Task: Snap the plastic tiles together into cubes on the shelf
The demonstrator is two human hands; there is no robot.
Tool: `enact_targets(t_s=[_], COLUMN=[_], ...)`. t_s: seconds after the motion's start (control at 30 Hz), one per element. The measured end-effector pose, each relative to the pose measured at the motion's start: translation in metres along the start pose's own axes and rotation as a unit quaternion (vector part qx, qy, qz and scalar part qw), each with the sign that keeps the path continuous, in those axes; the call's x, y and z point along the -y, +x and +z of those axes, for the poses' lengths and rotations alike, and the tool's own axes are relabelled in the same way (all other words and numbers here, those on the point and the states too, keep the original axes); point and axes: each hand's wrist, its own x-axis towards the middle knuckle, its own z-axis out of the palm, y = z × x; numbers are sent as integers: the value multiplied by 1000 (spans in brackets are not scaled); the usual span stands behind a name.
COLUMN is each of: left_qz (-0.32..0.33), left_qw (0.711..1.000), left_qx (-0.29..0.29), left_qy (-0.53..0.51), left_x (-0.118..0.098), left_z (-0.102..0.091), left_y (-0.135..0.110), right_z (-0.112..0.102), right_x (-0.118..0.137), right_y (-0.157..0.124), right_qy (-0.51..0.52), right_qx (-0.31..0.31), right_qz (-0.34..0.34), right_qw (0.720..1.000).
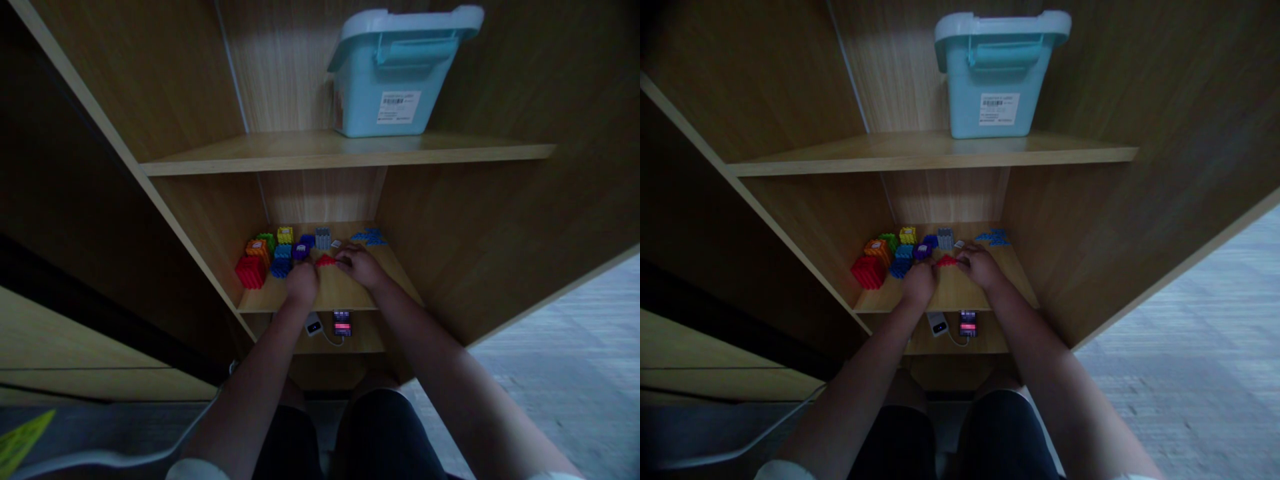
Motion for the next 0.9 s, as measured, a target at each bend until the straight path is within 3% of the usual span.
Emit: enact_targets(t_s=[0.3, 0.53, 0.9], left_qz=[-1, 3, 3], left_qw=[1000, 1000, 1000], left_qx=[5, -1, -1], left_qy=[3, 8, -6], left_x=[0, -1, -1], left_z=[1, 0, -2], left_y=[2, -1, -1], right_z=[4, 11, 8], right_x=[33, 28, 32], right_y=[8, 11, 15], right_qy=[-47, -87, -53], right_qx=[23, 16, 37], right_qz=[-51, -52, -56], right_qw=[997, 995, 996])
